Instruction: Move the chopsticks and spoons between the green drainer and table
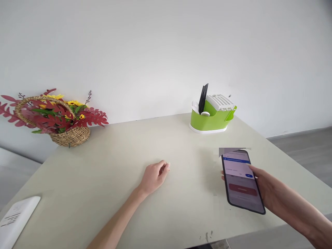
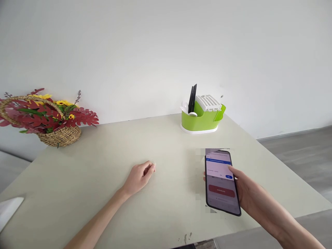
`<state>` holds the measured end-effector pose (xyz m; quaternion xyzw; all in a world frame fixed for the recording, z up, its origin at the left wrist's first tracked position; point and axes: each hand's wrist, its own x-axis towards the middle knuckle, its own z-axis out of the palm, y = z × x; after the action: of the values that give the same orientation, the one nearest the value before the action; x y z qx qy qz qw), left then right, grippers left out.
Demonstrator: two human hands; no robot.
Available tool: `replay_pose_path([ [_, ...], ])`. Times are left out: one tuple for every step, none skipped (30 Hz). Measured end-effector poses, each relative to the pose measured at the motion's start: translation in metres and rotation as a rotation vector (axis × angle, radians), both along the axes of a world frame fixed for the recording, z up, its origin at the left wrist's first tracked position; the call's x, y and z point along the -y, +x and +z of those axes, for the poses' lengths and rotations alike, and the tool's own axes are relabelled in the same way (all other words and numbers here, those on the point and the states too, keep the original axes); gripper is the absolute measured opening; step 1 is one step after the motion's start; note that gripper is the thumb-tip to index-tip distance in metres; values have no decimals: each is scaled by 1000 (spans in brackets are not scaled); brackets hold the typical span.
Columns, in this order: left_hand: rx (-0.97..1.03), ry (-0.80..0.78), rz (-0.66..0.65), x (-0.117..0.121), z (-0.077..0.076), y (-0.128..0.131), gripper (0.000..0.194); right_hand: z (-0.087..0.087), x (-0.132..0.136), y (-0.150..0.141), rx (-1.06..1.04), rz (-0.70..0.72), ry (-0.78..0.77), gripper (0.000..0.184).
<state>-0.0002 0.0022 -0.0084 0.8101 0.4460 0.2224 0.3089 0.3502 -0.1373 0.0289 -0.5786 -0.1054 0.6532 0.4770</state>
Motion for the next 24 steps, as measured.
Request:
replay_pose_path([
  [2,0,-2,0,0,0,42,1,1,-1,-1,-1,3,58],
  [4,0,-4,0,0,0,42,3,2,-2,5,-2,5,57],
  [4,1,-4,0,-1,-1,42,4,3,-3,18,-2,6,56],
  [4,3,-5,0,-1,-1,42,5,3,-4,31,-1,8,54],
  [3,7,-4,0,-1,0,42,6,4,-4,42,0,13,54],
  [2,9,-3,0,-1,0,42,6,4,-5,47,0,19,53],
  [1,11,-1,0,-1,0,42,6,3,-4,41,1,24,53],
  [1,13,1,0,-1,0,42,5,3,-3,24,4,27,53],
  [0,15,3,0,-1,0,42,3,2,-2,0,6,28,54],
  [-1,16,4,0,-1,0,42,2,1,0,-21,7,31,54],
  [-2,17,5,0,-1,0,42,-1,1,3,-35,12,35,53],
  [-4,19,5,0,-1,0,42,-3,0,5,-41,19,43,53],
  [-6,20,5,0,-1,0,43,-5,-1,9,-35,25,52,52],
  [-8,22,5,0,-1,0,43,-8,-1,13,-21,32,60,52],
  [-9,23,5,-1,-1,0,44,-11,-1,17,-3,42,68,51],
  [-10,23,4,-1,-1,0,44,-13,-2,22,13,57,71,51],
  [-11,24,5,-1,-1,0,44,-15,-2,27,29,72,69,51],
  [-11,24,4,-1,-1,0,44,-17,-2,34,46,83,58,50],
  [-11,24,3,-1,-1,0,44,-19,-3,40,60,91,34,49],
  [-12,24,2,-1,-1,1,44,-20,-3,48,74,91,-8,48],
  [-14,25,1,-1,-1,1,44,-21,-3,56,83,85,-58,47],
  [-16,27,0,-1,-1,1,44,-21,-4,64,88,80,-109,47],
  [-18,30,-3,-1,-1,1,44,-21,-5,73,103,77,-155,48],
  [-20,34,-4,-1,-1,1,44,-21,-6,82,139,76,-172,49],
])
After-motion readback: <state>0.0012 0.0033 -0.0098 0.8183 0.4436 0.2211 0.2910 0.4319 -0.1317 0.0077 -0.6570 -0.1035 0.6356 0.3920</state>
